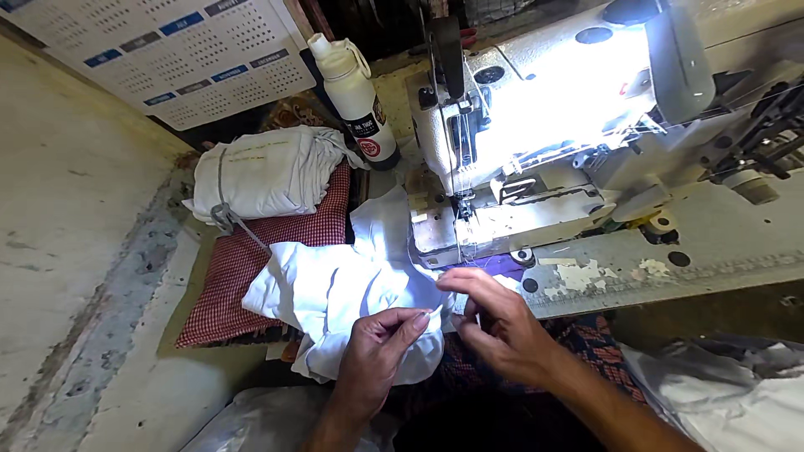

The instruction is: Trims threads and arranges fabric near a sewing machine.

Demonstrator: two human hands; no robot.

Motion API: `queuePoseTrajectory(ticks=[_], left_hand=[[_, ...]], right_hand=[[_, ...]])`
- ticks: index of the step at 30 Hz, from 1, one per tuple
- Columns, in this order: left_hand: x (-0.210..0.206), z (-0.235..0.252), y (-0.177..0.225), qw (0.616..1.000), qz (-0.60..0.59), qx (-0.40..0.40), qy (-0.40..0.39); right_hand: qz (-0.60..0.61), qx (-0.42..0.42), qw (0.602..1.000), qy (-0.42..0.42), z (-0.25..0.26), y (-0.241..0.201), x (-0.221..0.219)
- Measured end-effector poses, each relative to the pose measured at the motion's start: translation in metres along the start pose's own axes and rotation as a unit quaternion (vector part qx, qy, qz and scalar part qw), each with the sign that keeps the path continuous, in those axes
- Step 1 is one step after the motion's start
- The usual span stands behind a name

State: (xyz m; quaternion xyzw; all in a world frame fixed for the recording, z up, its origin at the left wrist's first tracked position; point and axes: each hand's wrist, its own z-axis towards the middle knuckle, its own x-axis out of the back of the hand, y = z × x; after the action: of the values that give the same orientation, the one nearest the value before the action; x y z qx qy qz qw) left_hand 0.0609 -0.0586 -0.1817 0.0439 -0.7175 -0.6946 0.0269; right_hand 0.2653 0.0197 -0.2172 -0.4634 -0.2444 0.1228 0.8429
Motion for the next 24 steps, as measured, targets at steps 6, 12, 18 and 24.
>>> queuePoseTrajectory(ticks=[6,12,18,24], left_hand=[[0.018,0.006,0.001,0.996,-0.002,-0.022,-0.087],[0.073,0.013,0.024,0.954,0.163,0.036,-0.249],[0.115,0.019,0.087,0.717,0.67,-0.182,0.063],[0.082,0.029,0.103,0.63,0.618,-0.43,0.191]], right_hand=[[-0.007,-0.019,0.986,-0.165,0.021,0.008,0.015],[-0.132,0.068,0.982,-0.114,0.026,-0.007,0.011],[-0.084,0.079,0.992,-0.052,0.045,-0.024,-0.031],[0.006,0.067,0.997,0.037,0.051,-0.034,-0.055]])
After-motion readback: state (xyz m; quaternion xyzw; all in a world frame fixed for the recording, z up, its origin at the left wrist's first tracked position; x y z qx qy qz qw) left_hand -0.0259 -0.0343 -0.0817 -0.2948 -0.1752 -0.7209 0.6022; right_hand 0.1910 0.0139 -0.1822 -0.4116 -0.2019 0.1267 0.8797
